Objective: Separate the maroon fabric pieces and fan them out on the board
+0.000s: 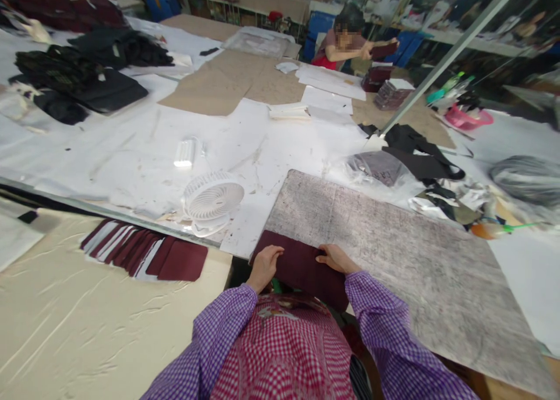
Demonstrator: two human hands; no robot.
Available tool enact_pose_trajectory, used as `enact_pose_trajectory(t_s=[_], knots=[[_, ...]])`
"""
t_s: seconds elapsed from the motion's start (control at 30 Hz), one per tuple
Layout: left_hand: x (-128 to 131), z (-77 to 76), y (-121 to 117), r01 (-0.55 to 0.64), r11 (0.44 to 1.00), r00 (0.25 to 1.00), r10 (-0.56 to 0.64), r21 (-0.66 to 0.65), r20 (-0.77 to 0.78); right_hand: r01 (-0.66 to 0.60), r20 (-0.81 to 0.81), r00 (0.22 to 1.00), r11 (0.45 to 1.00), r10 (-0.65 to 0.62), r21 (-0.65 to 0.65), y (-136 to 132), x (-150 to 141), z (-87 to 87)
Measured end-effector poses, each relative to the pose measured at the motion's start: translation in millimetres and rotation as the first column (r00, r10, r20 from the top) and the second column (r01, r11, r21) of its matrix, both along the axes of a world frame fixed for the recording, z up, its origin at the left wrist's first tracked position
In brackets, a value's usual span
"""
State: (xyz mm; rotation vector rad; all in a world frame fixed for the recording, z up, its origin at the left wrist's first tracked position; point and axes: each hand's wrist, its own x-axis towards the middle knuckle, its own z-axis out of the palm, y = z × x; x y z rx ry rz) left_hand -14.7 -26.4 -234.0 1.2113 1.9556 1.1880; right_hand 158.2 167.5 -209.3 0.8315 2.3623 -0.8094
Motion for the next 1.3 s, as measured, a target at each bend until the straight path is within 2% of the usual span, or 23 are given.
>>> enact_pose_trajectory(t_s=[0.13,0.27,0.37,0.57,0.8,1.03,1.3], knots=[[7,0.6,10,0.201,0.979,0.973,-0.198,0.014,-0.121,-0.016,0.032,0.999,0.999,0.015,0.035,-1,-1,0.4],[15,-2.3,22,0.397,0.918,0.895,-0.387,0.001,-0.222,-0.026,0.046,0.999,0.996,0.023,0.085,-3,-2,0.3],[19,-3.4,26,0.480,0.876,0.834,-0.471,-0.042,-0.288,-0.020,0.048,0.999,0.990,0.013,0.140,-10,-2,1.1],[21,1.6,24,0.495,0.860,0.782,-0.502,-0.122,-0.368,0.029,-0.036,0.999,0.965,-0.021,0.262,-28,1,4.6],[22,5.2,23,0.476,0.865,0.775,-0.497,-0.156,-0.391,0.137,-0.309,0.951,0.909,-0.010,0.394,-47,8,11.7],[22,2.6,24,0.458,0.875,0.791,-0.482,-0.156,-0.376,0.169,-0.392,0.920,0.906,-0.004,0.387,-80,25,-5.6],[20,0.9,24,0.466,0.870,0.787,-0.491,-0.162,-0.373,0.145,-0.458,0.889,0.934,0.023,0.327,-83,32,-1.9]])
